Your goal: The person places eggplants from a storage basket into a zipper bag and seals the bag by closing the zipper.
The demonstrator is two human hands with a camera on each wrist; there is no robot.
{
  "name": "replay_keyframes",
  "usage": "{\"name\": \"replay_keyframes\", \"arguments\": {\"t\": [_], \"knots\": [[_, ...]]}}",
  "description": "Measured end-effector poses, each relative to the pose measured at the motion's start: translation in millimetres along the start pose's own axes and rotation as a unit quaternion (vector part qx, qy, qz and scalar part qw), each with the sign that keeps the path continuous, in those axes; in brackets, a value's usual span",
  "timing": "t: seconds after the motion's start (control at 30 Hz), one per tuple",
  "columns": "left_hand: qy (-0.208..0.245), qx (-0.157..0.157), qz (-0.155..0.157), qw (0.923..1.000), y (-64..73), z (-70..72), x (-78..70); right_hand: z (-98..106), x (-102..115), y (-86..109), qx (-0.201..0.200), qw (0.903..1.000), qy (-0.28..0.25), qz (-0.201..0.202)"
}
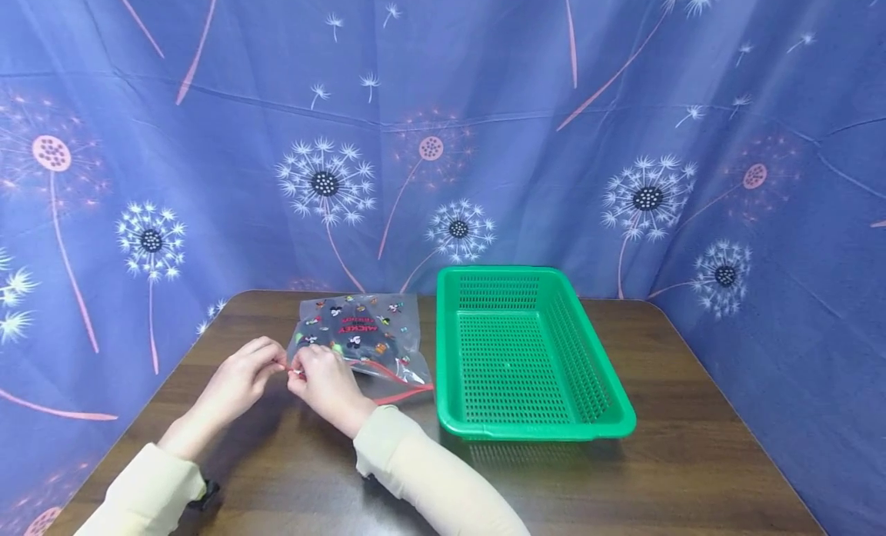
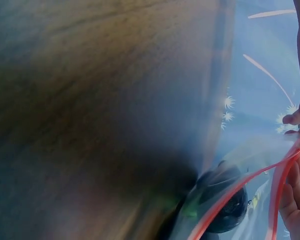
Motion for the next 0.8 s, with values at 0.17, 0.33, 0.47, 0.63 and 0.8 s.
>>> {"name": "replay_keyframes", "arguments": {"t": [0.17, 0.33, 0.47, 0.63, 0.8], "knots": [[0.002, -0.004, 0.009, 1.0000, -1.3, 3.1, 2.8, 1, -6, 2.6, 0.004, 0.9998, -0.014, -0.016], [0.002, -0.005, 0.027, 0.9996, -1.5, 4.7, 5.8, 4, -10, 6.2, -0.007, 0.9998, -0.011, -0.015], [0.001, -0.004, 0.031, 0.9995, -2.0, 5.2, 5.6, 7, -14, 9.6, -0.008, 0.9998, -0.008, -0.016], [0.002, 0.000, 0.027, 0.9996, -3.9, 5.1, 4.3, 11, -17, 13.9, -0.012, 0.9999, -0.002, -0.012], [0.010, 0.003, 0.027, 0.9996, -4.4, 1.9, 4.7, 18, -18, 16.9, -0.020, 0.9998, 0.006, -0.007]]}}
Point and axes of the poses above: each hand's wrist, its own y-axis away from the middle knuckle, its own z-axis out of the back of the hand, x = y × z, the point moved 7 cm from there along -y, towards the middle knuckle, and after that the axes turned 1 degree about -y, right-handed, at the moved point
